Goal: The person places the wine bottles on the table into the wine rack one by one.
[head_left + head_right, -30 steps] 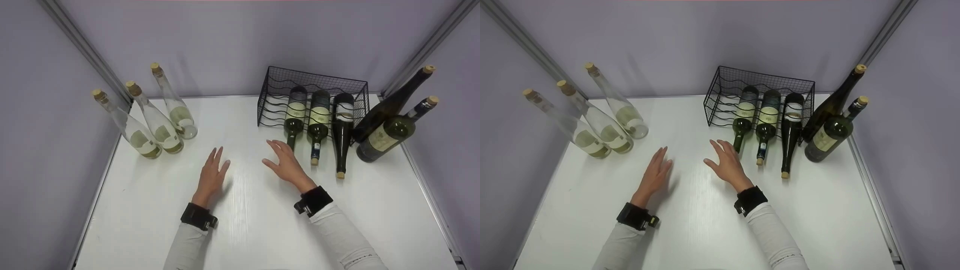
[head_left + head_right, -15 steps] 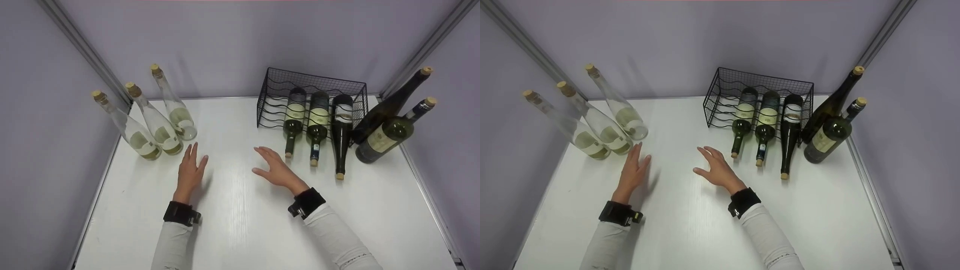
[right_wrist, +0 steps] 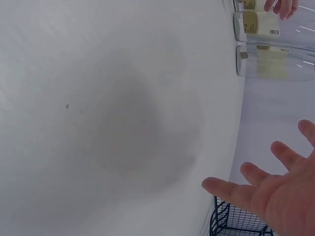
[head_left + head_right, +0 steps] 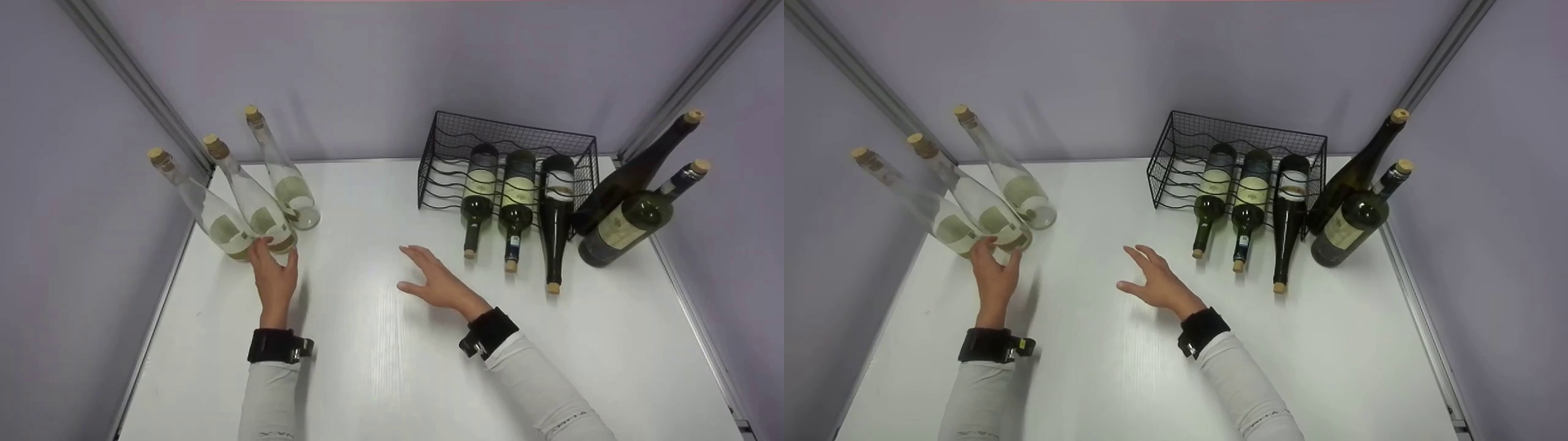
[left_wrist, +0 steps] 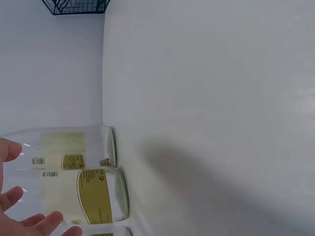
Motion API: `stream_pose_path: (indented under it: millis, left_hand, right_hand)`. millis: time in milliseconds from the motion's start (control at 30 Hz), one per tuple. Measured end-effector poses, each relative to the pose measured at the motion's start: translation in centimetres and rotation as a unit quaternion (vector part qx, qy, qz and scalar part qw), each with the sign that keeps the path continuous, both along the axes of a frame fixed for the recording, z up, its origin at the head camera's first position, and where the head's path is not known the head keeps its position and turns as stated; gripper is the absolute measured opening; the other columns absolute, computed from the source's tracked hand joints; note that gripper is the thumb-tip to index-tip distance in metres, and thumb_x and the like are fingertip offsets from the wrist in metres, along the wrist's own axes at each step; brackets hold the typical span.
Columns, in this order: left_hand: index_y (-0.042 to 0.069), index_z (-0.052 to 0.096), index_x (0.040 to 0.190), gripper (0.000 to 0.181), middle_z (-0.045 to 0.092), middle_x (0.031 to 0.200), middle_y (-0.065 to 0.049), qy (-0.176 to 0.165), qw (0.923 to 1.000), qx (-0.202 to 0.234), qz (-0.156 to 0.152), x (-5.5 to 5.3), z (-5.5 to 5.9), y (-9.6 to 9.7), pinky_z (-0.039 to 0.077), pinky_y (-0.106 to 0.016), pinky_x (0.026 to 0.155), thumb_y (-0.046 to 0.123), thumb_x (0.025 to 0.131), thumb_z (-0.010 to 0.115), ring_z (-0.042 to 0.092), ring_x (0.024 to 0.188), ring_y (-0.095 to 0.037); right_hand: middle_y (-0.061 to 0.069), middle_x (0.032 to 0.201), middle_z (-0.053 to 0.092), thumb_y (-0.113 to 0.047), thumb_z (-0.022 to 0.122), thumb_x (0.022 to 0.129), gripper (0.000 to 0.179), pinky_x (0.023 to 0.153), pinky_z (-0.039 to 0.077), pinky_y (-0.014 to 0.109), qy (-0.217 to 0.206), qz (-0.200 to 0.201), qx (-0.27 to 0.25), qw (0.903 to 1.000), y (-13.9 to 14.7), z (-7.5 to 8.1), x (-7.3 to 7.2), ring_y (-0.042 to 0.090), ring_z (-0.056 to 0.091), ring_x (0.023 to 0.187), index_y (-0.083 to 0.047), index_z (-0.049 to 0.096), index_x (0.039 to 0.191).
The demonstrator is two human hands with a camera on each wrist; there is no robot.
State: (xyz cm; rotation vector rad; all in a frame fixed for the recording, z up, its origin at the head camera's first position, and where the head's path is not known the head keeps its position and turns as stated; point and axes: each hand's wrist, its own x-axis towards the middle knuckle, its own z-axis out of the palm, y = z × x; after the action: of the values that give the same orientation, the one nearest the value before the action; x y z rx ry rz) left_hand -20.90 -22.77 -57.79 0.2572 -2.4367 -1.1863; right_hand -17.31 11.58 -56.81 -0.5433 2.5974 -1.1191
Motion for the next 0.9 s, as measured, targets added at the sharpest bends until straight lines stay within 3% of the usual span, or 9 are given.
stream_pose_path:
  millis: [167,333,600,900]
  left_hand:
    - [-0.001,0.041,0.138,0.058,0.036,0.139,-0.023,0.016,0.9990,0.030,0.028,-1.0,0.7,-1.3,0.036,-0.049,0.105,0.019,0.091,0.068,0.039,0.131,-0.036]
    - [-0.002,0.030,0.149,0.073,0.035,0.141,-0.027,0.007,0.9981,0.050,0.037,-1.9,1.3,-2.0,0.032,-0.048,0.108,0.022,0.091,0.069,0.038,0.132,-0.039]
    - [0.000,0.023,0.153,0.084,0.033,0.149,-0.024,0.005,0.9965,0.080,0.022,-3.7,2.4,-2.8,0.028,-0.042,0.112,0.022,0.089,0.073,0.033,0.138,-0.035]
    - [0.002,0.019,0.154,0.086,0.030,0.152,-0.022,-0.003,0.9961,0.083,0.031,-5.0,3.0,-2.6,0.027,-0.040,0.113,0.024,0.091,0.072,0.032,0.139,-0.036]
  right_hand:
    - [0.005,0.160,0.020,-0.063,0.057,0.091,0.082,0.113,0.026,0.046,-0.012,0.008,-0.002,0.9999,-0.7,-0.1,0.4,0.025,0.023,0.145,-0.029,0.022,0.157]
    - [0.006,0.160,0.019,-0.063,0.055,0.091,0.082,0.114,0.025,0.046,-0.017,0.019,0.000,0.9997,-1.3,-0.4,0.6,0.024,0.022,0.145,-0.029,0.021,0.158]
    - [0.007,0.160,0.020,-0.062,0.055,0.093,0.081,0.114,0.025,0.046,-0.014,0.030,-0.006,0.9994,-1.9,-0.6,0.6,0.024,0.022,0.145,-0.027,0.021,0.158]
    - [0.007,0.158,0.025,-0.058,0.056,0.094,0.080,0.114,0.024,0.044,-0.004,0.020,-0.017,0.9997,-1.8,-0.5,0.7,0.024,0.023,0.145,-0.020,0.025,0.157]
